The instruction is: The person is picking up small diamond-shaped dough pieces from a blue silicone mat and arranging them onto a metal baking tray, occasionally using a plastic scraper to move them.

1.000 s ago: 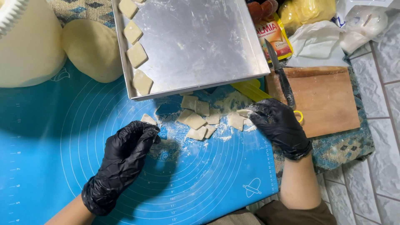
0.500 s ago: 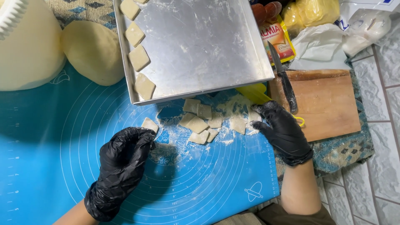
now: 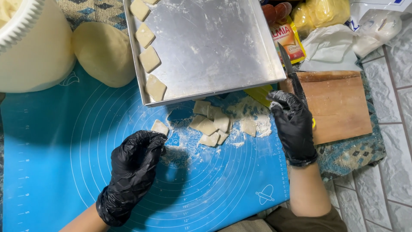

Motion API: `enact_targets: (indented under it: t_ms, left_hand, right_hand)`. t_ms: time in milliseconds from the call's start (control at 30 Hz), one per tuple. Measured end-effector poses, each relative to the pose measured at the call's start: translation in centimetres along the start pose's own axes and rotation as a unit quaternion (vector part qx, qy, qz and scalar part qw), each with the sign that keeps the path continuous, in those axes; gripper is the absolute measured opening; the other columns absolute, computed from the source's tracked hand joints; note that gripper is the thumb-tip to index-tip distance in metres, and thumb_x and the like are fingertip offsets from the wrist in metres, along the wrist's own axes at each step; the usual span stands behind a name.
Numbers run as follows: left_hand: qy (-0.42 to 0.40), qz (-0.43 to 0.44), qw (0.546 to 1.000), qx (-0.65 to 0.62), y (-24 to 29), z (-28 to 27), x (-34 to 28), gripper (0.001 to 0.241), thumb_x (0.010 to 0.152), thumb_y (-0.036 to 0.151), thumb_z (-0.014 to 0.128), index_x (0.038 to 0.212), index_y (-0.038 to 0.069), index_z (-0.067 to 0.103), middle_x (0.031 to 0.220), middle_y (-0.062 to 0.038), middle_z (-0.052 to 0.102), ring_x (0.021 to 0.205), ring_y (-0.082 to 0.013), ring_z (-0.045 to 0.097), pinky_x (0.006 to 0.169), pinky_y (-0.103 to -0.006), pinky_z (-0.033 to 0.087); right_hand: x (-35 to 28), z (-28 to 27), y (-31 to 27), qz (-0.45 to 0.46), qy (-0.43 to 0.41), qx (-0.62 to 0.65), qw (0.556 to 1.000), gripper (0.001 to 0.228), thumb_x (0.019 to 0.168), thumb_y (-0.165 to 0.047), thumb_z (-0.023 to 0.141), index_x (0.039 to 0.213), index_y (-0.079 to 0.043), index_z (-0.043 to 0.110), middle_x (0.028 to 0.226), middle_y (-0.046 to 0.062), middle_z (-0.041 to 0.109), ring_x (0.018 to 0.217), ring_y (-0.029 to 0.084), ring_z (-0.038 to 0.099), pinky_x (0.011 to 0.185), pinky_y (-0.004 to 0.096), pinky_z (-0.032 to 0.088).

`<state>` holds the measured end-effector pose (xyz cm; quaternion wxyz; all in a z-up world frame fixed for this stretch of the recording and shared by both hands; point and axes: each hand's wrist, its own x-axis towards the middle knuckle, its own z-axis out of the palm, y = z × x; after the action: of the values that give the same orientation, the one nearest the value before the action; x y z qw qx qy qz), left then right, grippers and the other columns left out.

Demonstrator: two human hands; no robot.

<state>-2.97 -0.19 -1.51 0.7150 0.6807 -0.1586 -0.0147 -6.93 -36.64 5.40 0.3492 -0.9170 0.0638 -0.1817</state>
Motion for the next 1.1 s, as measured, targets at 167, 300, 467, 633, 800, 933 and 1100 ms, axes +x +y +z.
enact_targets:
  t_ms: [167, 300, 467, 633, 800, 933, 1100]
  left_hand:
    - [-0.021, 0.022, 0.997, 0.070, 1.4, 0.2, 0.3, 0.018, 0.097, 0.015, 0.065, 0.111, 0.007, 0.072, 0.098, -0.008, 0.075, 0.087, -0.0230, 0.077, 0.078, -0.0339, 0.065]
    - [-0.029, 0.012, 0.997, 0.067, 1.4, 0.3, 0.0, 0.019, 0.097, 0.016, 0.065, 0.111, 0.007, 0.072, 0.100, -0.009, 0.076, 0.088, -0.0230, 0.078, 0.080, -0.0339, 0.066]
    - [-0.030, 0.046, 0.995, 0.089, 2.3, 0.3, 0.3, 0.014, 0.096, 0.014, 0.067, 0.108, 0.008, 0.072, 0.096, -0.008, 0.075, 0.084, -0.0228, 0.077, 0.077, -0.0348, 0.064]
    - [-0.050, 0.082, 0.988, 0.123, 2.5, 0.2, 0.5, 0.016, 0.097, 0.013, 0.065, 0.109, 0.007, 0.073, 0.095, -0.009, 0.075, 0.084, -0.0253, 0.075, 0.079, -0.0381, 0.063]
    - [-0.061, 0.098, 0.988, 0.100, 2.1, 0.5, 0.4, 0.014, 0.096, 0.012, 0.066, 0.108, 0.008, 0.073, 0.094, -0.008, 0.076, 0.085, -0.0241, 0.075, 0.079, -0.0376, 0.063]
    - [-0.076, 0.102, 0.985, 0.116, 2.0, 0.7, 0.1, 0.015, 0.097, 0.014, 0.064, 0.107, 0.009, 0.073, 0.095, -0.007, 0.076, 0.086, -0.0259, 0.074, 0.084, -0.0399, 0.061]
    - [-0.101, 0.110, 0.978, 0.143, 2.6, 0.7, 0.2, 0.015, 0.096, 0.016, 0.064, 0.107, 0.010, 0.073, 0.091, -0.006, 0.075, 0.083, -0.0275, 0.072, 0.080, -0.0425, 0.057]
  right_hand:
    - [0.3, -1.5, 1.4, -0.023, -0.029, -0.199, 0.979, 0.049, 0.100, -0.009, 0.066, 0.147, -0.009, 0.053, 0.151, 0.015, 0.055, 0.128, 0.042, 0.052, 0.108, 0.052, 0.044]
    - [0.6, -1.9, 0.9, 0.010, -0.052, -0.265, 0.963, 0.080, 0.091, -0.010, 0.072, 0.162, -0.019, 0.037, 0.136, 0.008, 0.069, 0.123, 0.041, 0.057, 0.105, 0.063, 0.040]
    - [0.6, -1.9, 1.6, -0.002, -0.046, -0.205, 0.978, 0.053, 0.095, -0.008, 0.067, 0.146, -0.008, 0.056, 0.153, 0.013, 0.055, 0.127, 0.040, 0.061, 0.105, 0.056, 0.044]
    - [-0.5, -3.4, 3.7, -0.028, -0.045, -0.093, 0.994, 0.032, 0.104, -0.006, 0.062, 0.135, -0.002, 0.062, 0.142, 0.021, 0.060, 0.129, 0.037, 0.061, 0.107, 0.046, 0.053]
    - [-1.4, -6.4, 2.0, 0.237, -0.126, -0.121, 0.956, 0.042, 0.092, -0.021, 0.070, 0.133, -0.009, 0.068, 0.127, 0.011, 0.072, 0.118, 0.025, 0.068, 0.103, 0.039, 0.054]
    - [-3.2, -8.6, 4.5, 0.187, -0.125, -0.064, 0.972, 0.038, 0.092, -0.020, 0.071, 0.126, -0.005, 0.071, 0.118, 0.011, 0.075, 0.105, 0.022, 0.072, 0.095, 0.035, 0.060]
    - [-3.8, -8.7, 4.4, 0.261, -0.137, -0.010, 0.956, 0.049, 0.083, -0.011, 0.076, 0.131, -0.005, 0.068, 0.128, 0.011, 0.073, 0.114, 0.021, 0.070, 0.102, 0.034, 0.058]
